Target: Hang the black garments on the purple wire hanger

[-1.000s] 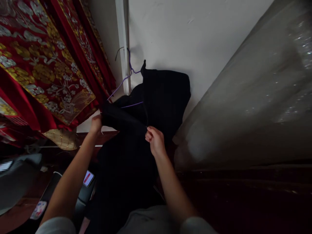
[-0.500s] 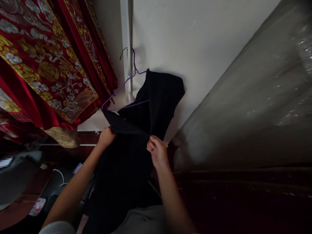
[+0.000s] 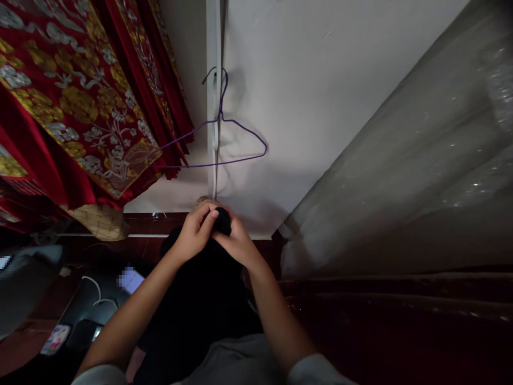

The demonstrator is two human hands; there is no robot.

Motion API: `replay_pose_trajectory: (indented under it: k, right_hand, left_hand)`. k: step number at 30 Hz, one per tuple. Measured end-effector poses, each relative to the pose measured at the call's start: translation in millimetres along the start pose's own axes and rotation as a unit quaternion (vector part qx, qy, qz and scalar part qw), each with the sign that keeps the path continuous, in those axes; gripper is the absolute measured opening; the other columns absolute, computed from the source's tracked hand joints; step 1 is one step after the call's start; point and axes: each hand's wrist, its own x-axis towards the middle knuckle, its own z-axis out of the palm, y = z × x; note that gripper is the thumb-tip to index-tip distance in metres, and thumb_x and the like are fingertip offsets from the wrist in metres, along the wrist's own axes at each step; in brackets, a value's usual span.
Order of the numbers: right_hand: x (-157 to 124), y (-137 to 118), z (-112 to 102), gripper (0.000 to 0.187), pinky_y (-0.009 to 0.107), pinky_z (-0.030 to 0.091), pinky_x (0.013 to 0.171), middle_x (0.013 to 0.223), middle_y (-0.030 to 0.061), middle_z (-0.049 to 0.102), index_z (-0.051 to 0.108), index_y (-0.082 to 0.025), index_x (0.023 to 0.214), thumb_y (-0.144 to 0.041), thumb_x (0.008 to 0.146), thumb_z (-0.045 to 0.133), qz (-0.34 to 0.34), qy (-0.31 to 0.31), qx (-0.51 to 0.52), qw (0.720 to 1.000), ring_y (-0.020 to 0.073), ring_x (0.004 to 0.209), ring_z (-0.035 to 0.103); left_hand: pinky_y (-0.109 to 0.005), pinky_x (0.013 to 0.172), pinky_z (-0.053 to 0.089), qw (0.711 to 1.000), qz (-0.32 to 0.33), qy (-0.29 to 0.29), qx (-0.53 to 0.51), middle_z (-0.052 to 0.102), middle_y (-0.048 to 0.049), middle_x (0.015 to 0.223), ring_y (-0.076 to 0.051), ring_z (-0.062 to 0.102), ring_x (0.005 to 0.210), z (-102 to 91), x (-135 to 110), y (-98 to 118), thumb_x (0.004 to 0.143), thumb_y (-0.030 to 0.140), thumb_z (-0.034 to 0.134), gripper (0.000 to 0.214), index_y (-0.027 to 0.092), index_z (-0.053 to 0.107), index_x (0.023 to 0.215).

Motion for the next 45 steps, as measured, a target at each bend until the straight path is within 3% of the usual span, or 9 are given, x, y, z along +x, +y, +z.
replay_pose_trajectory:
  k: [8,15,20,25,31,34,37,41,45]
  right_hand:
    - [38,-54,-30,0.010,0.032,0.054,0.083,0.099,0.0050,0.076,0.078,-0.022,0.095,-0.024,0.088,0.072,-0.049,-0.148,-0.151,0.976,0.0225,0.094,0.072]
    - [59,-96,-61,0.011,0.026,0.049,0.058,0.070,-0.0010,0.070,0.078,-0.020,0.077,-0.026,0.085,0.074,-0.027,-0.273,-0.138,0.952,0.0151,0.062,0.065]
    - [95,-97,-84,0.017,0.041,0.059,0.092,0.092,0.0026,0.077,0.079,-0.023,0.089,-0.038,0.080,0.080,-0.214,-0.016,-0.069,0.974,0.0241,0.096,0.073]
    - [158,-34,-103,0.044,0.043,0.054,0.099,0.096,0.0062,0.072,0.071,-0.021,0.095,-0.064,0.086,0.069,-0.228,0.279,-0.069,0.930,0.0267,0.105,0.068]
    - [190,35,-92,0.049,0.035,0.050,0.074,0.067,0.0012,0.057,0.059,-0.021,0.072,-0.067,0.087,0.065,0.024,0.083,-0.137,0.987,0.0205,0.075,0.058]
    - [177,43,-105,0.051,0.029,0.034,0.057,0.057,-0.0024,0.043,0.047,-0.022,0.058,-0.057,0.087,0.069,0.042,0.019,-0.196,0.979,0.0136,0.058,0.041]
    - [158,35,-126,0.053,0.029,0.023,0.055,0.056,-0.0037,0.032,0.036,-0.022,0.054,-0.044,0.089,0.069,-0.031,0.132,-0.253,0.958,0.0109,0.054,0.030]
    - [139,14,-144,0.051,0.030,0.020,0.055,0.057,-0.0037,0.026,0.030,-0.022,0.054,-0.032,0.088,0.067,-0.102,0.217,-0.288,0.927,0.0103,0.055,0.027]
    - [134,1,-149,0.049,0.030,0.018,0.054,0.057,-0.0035,0.024,0.028,-0.023,0.054,-0.031,0.086,0.065,-0.106,0.204,-0.287,0.930,0.0102,0.055,0.025]
  left_hand:
    - [-0.028,0.070,0.054,0.976,-0.062,0.181,-0.100,0.063,-0.0061,0.081,-0.018,0.060,0.072,-19.8,-11,-8,0.098,0.065,0.058,0.047,0.020,0.071,0.098]
    - [-0.034,0.080,0.057,0.976,-0.088,0.011,-0.196,0.068,-0.0089,0.093,-0.025,0.068,0.090,-13.3,0,-12,0.079,0.079,0.071,0.059,0.022,0.063,0.092]
    - [-0.028,0.075,0.053,0.965,-0.128,-0.222,0.056,0.069,-0.0035,0.086,-0.020,0.066,0.082,-37.3,0,-18,0.087,0.058,0.075,0.042,0.017,0.070,0.093]
    - [-0.024,0.067,0.046,0.953,-0.128,-0.191,0.196,0.068,-0.0017,0.082,-0.016,0.061,0.075,-88.5,9,0,0.098,0.056,0.059,0.045,0.015,0.069,0.085]
    - [-0.029,0.071,0.050,0.918,-0.164,-0.217,0.289,0.068,-0.0037,0.080,-0.020,0.065,0.076,-116.2,0,30,0.100,0.055,0.051,0.044,0.017,0.065,0.083]
    - [-0.035,0.076,0.051,0.789,-0.197,-0.219,0.539,0.073,-0.0112,0.089,-0.028,0.070,0.083,-121.4,-6,34,0.099,0.035,0.047,0.028,0.017,0.068,0.097]
    - [-0.038,0.074,0.051,0.703,-0.218,-0.134,0.664,0.074,-0.0173,0.094,-0.033,0.073,0.087,-120.8,-1,40,0.098,0.026,0.039,0.031,0.015,0.068,0.105]
    - [-0.039,0.078,0.051,0.749,-0.142,-0.022,0.646,0.075,-0.0175,0.095,-0.033,0.072,0.090,-113.5,34,49,0.101,0.033,0.036,0.037,0.017,0.068,0.093]
    - [-0.037,0.076,0.049,0.772,-0.172,-0.084,0.606,0.073,-0.0164,0.085,-0.031,0.071,0.085,-114.4,80,36,0.099,0.038,0.041,0.041,0.018,0.063,0.071]
